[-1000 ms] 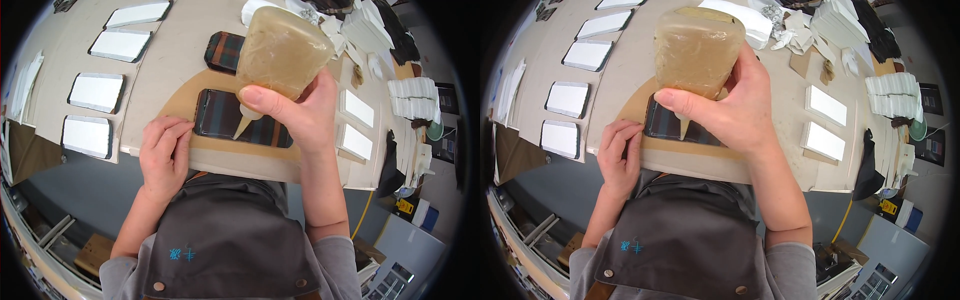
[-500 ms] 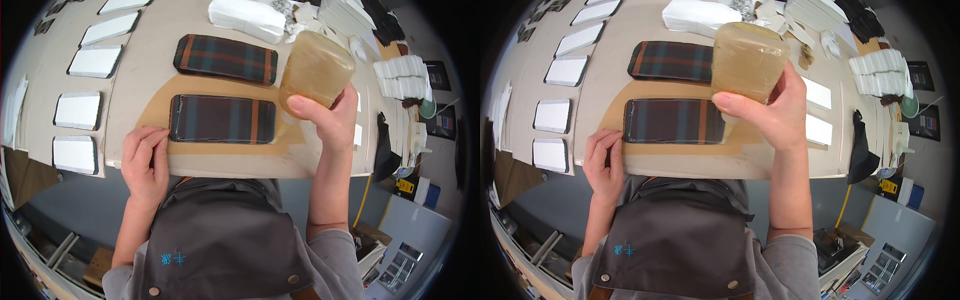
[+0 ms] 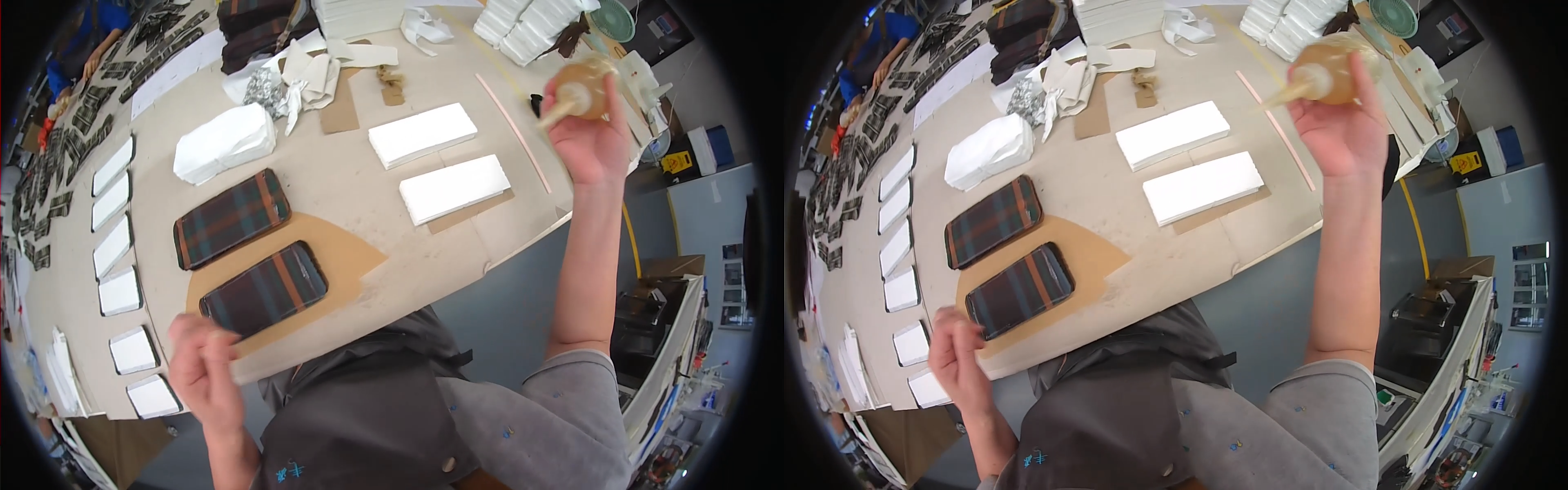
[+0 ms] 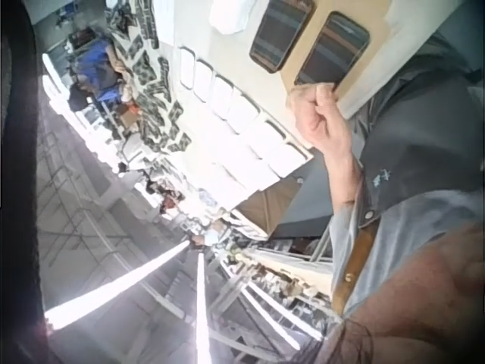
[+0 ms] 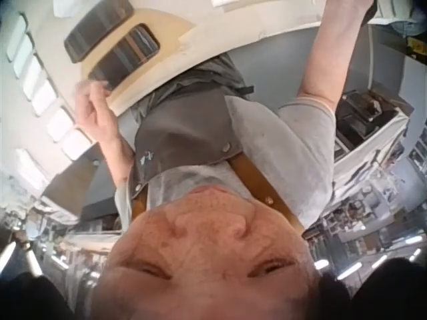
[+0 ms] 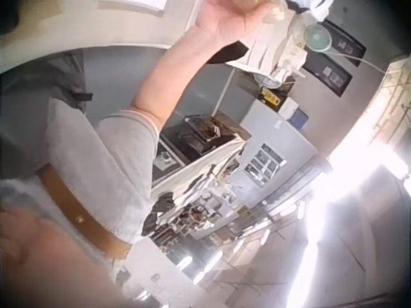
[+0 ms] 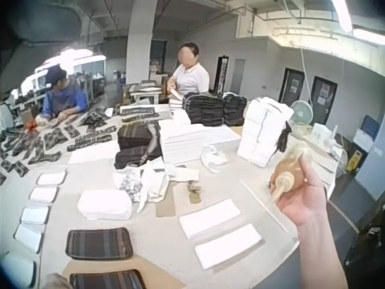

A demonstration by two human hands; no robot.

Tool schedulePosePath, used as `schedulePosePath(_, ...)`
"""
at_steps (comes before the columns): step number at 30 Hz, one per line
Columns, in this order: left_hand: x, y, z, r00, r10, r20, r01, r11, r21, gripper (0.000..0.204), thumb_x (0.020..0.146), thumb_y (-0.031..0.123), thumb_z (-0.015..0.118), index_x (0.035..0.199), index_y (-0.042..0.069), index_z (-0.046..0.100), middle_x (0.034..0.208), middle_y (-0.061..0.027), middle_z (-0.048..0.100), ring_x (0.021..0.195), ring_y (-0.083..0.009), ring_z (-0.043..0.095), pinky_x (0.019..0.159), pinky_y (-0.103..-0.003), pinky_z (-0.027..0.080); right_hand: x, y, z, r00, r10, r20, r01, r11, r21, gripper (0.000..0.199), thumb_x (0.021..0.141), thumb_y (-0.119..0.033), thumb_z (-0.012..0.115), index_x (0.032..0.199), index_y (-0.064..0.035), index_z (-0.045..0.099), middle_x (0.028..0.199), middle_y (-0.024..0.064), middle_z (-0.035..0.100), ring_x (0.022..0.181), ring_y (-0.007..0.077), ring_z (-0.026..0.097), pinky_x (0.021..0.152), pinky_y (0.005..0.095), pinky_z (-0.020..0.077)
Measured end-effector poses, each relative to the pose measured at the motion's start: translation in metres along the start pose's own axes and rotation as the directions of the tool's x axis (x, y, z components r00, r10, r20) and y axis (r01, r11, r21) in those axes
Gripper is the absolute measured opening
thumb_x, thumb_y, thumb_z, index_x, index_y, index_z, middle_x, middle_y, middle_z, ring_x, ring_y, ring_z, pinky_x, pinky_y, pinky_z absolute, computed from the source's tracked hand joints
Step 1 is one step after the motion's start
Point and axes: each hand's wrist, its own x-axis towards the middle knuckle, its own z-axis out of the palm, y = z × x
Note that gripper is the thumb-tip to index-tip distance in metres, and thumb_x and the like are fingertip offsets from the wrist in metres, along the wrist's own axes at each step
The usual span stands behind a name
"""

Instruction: The recorder applies glue to leather components and attaches white protective linings to assemble phone cases.

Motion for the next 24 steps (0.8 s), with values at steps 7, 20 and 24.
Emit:
schedulePosePath(7,0.071,0.066,0.165,0.723,0.358,0.591,-0.438,0.899,-0.008,0.036,0.092,0.018,0.069,0.119,-0.005,0.063,0.134,-0.0239,0.056,0.124,-0.0391,0.055,0.104,-0.046,0.046,0.035,0.074,0.009,0.954,0.246,0.172,-0.186,0.934,-0.305,0.045,0.095,-0.022,0.072,0.133,-0.0044,0.054,0.125,0.0101,0.063,0.115,0.0282,0.063,0.095,0.0379,0.0541)
schedulePosePath(20,0.103,0.048,0.283,0.788,0.144,0.599,-0.523,0.67,0.527,0.085,0.093,0.055,0.062,0.143,-0.011,0.043,0.15,-0.0319,0.041,0.143,-0.0442,0.038,0.115,-0.059,0.033,0.096,0.147,0.037,0.908,0.133,0.396,0.171,0.747,-0.642,0.049,0.079,-0.024,0.088,0.114,-0.0011,0.063,0.106,0.0076,0.07,0.097,0.0159,0.067,0.086,0.0322,0.0536)
schedulePosePath(24,0.105,0.051,0.283,0.778,0.123,0.616,-0.515,0.687,0.513,0.085,0.093,0.054,0.062,0.144,-0.011,0.043,0.151,-0.0325,0.04,0.144,-0.0454,0.036,0.117,-0.061,0.03,0.095,0.147,0.035,0.917,0.148,0.371,0.141,0.748,-0.649,0.049,0.078,-0.024,0.088,0.114,-0.001,0.063,0.105,0.008,0.07,0.098,0.0167,0.067,0.087,0.0327,0.0535)
